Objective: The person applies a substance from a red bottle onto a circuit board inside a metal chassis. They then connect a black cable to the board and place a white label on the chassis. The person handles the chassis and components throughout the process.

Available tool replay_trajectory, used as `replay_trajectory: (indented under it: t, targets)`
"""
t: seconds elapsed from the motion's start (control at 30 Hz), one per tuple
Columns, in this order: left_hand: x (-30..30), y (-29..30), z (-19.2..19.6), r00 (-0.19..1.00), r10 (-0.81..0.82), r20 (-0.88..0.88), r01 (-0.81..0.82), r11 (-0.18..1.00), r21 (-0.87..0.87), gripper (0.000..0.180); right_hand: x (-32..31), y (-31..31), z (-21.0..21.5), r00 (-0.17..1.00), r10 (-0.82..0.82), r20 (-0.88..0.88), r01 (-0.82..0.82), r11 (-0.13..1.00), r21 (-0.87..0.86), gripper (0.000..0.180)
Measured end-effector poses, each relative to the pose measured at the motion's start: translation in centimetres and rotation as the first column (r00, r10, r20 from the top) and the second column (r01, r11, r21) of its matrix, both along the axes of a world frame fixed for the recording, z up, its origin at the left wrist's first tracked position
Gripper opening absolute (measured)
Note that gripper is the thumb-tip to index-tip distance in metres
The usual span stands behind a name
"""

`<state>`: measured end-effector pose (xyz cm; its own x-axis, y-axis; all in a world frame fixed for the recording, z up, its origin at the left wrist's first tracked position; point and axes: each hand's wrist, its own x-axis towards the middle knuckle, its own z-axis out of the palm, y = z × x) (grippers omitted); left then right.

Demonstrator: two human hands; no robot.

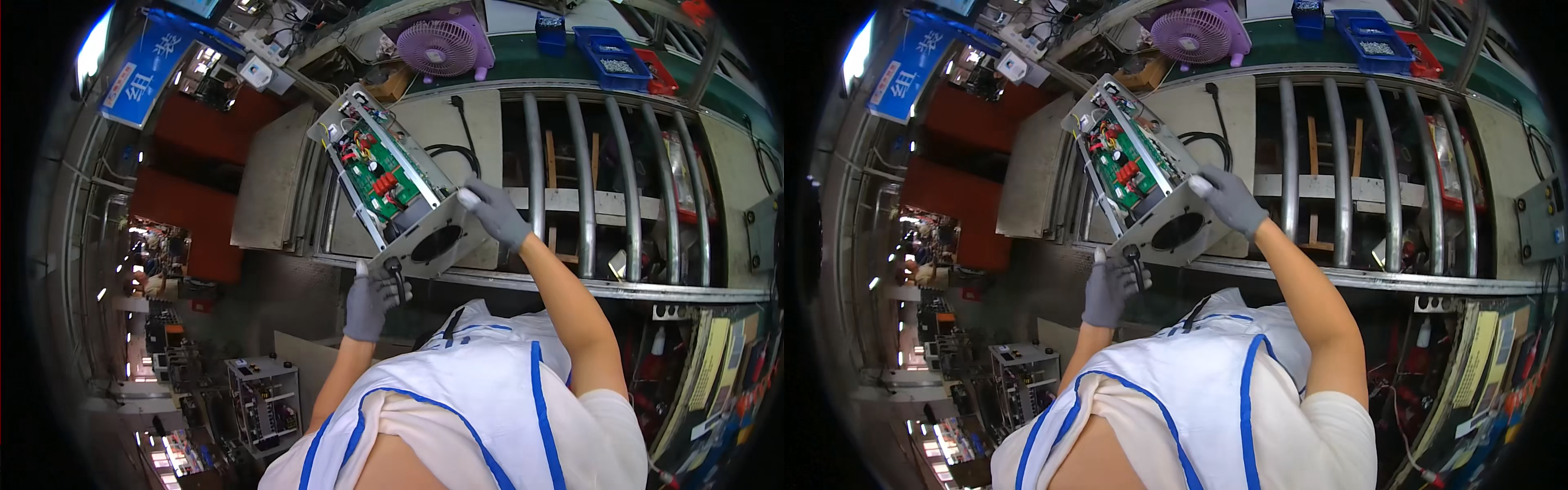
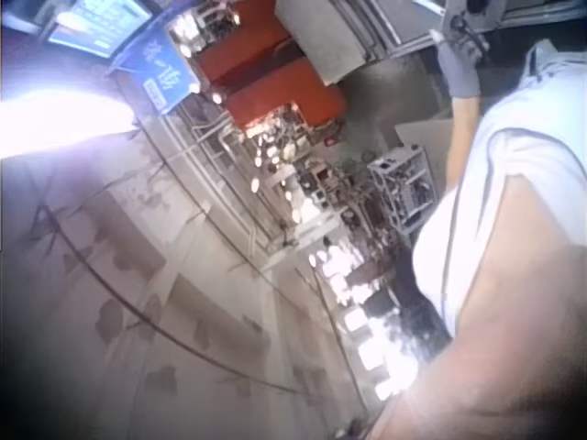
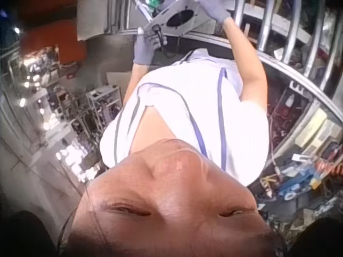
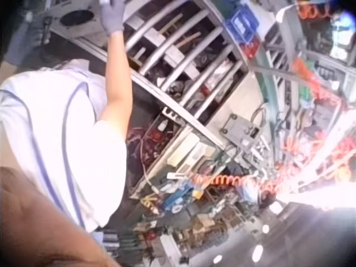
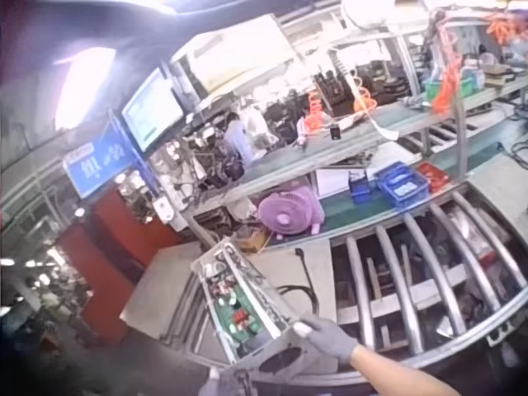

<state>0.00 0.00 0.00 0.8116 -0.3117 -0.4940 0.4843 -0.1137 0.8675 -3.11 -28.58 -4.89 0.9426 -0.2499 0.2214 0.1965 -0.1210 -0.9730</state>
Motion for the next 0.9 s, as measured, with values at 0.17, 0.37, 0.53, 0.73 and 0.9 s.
replay_trajectory:
  t: [0.17, 0.37, 0.53, 0.73, 0.9]
  targets:
    - [-4.3, -3.7, 4.8, 0.979, 0.047, -0.199, -0.066, 0.994, -0.090, 0.071, -3.4, -1.7, 3.5, 1.000, -0.001, 0.029, -0.004, 0.985, 0.171, 0.028]
    - [-5.9, -8.3, 9.9, 0.963, 0.119, -0.242, -0.092, 0.989, 0.119, 0.074, -4.9, -4.2, 7.2, 1.000, -0.003, 0.019, -0.003, 0.947, 0.321, 0.025]
    - [-6.7, -7.5, 11.1, 0.970, 0.139, -0.199, -0.104, 0.979, 0.176, 0.077, -6.6, -4.9, 8.8, 0.995, 0.086, 0.048, -0.096, 0.950, 0.299, 0.027]
    - [-4.4, -4.1, 10.9, 0.989, 0.134, -0.057, -0.122, 0.975, 0.186, 0.065, -7.3, -1.9, 8.4, 0.957, 0.287, 0.042, -0.288, 0.922, 0.260, 0.024]
    - [-0.4, 0.1, 9.9, 0.997, 0.077, 0.010, -0.077, 0.971, 0.225, 0.058, -6.3, 2.1, 8.4, 0.960, 0.275, 0.059, -0.279, 0.909, 0.309, 0.023]
